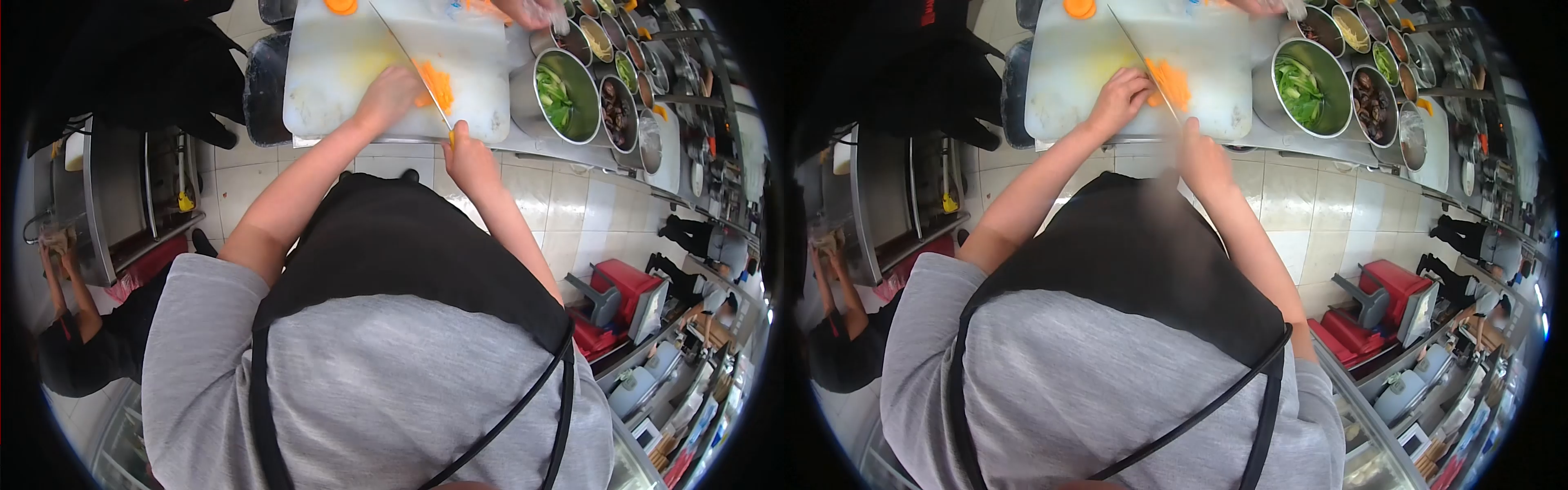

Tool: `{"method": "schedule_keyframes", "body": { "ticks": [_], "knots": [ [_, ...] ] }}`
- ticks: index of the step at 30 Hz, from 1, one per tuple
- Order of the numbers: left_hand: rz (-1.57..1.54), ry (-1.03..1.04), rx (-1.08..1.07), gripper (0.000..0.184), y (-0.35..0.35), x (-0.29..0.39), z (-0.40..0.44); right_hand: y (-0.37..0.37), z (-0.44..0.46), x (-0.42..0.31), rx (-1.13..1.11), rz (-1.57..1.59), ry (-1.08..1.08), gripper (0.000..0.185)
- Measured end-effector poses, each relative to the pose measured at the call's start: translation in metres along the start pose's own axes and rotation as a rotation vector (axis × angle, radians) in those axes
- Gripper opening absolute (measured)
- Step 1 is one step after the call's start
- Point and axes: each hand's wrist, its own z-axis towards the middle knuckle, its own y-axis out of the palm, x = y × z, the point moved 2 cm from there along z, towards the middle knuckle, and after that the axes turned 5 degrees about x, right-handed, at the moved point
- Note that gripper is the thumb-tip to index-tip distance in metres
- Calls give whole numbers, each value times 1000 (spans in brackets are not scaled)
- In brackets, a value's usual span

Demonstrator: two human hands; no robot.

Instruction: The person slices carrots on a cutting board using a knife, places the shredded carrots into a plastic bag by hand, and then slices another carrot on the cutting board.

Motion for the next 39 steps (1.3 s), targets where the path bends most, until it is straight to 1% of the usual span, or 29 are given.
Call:
{"method": "schedule_keyframes", "body": {
  "ticks": [2, 3, 5, 6, 8, 11, 14, 15, 17, 19, 21, 23, 26, 27, 29, 31, 33, 34, 36, 39],
  "knots": [
    [2, -5, 3, 8, 0, -2, -1, -16, -11, -7, -92, 38, 42, 21],
    [6, 4, 1, 8, 1, -3, -1, -18, -17, -10, -96, 38, 40, 21],
    [7, 10, 0, 8, 2, -3, -1, -18, -26, -13, -167, -24, 142, 21],
    [-1, 0, 19, 7, 1, -1, 0, -10, -23, -8, -170, -26, 144, 21],
    [-8, -8, 34, 7, 0, 1, -1, 9, -9, 2, -46, 41, 60, 30],
    [-3, -11, 22, 7, 1, -1, 0, 9, 6, 3, -19, 1, 5, 30],
    [21, -13, 11, 9, 0, -3, -2, -15, -9, -4, -30, 22, -18, 29],
    [33, -27, -6, 9, 1, -3, -2, -15, -15, -7, -33, 22, -20, 29],
    [42, -40, -22, 9, 0, -1, 1, -13, -24, -8, -119, -6, 107, 29],
    [-1, -24, 25, 8, -3, 3, 3, 7, -13, 4, -82, 11, 82, 29],
    [18, -29, 9, 8, -2, 1, 1, 12, -1, 5, -40, 35, 58, 29],
    [33, -26, -4, 8, 1, -1, 2, 5, 7, 1, -37, 13, 9, 29],
    [47, -9, 7, 9, 1, -2, -1, -19, -8, -9, -53, 35, -6, 28],
    [72, -35, -17, 9, 1, -1, -1, -19, -15, -11, -56, 36, -6, 28],
    [93, -61, -41, 9, 1, -1, 0, -17, -27, -10, -129, 8, 109, 28],
    [34, -32, 2, 8, -1, 0, 0, 5, -18, 2, -90, 34, 88, 28],
    [39, -39, -10, 8, -3, 3, 1, 11, -4, 4, -45, 63, 65, 28],
    [44, -44, -22, 8, -3, 3, 3, 12, 4, 3, -48, 45, 38, 23],
    [56, -45, -34, 8, -1, 1, 2, 0, 8, -3, -47, 26, 12, 20],
    [61, -63, -34, 8, 1, -3, -2, -16, -9, -12, -109, 18, 45, 19]
  ]
}}
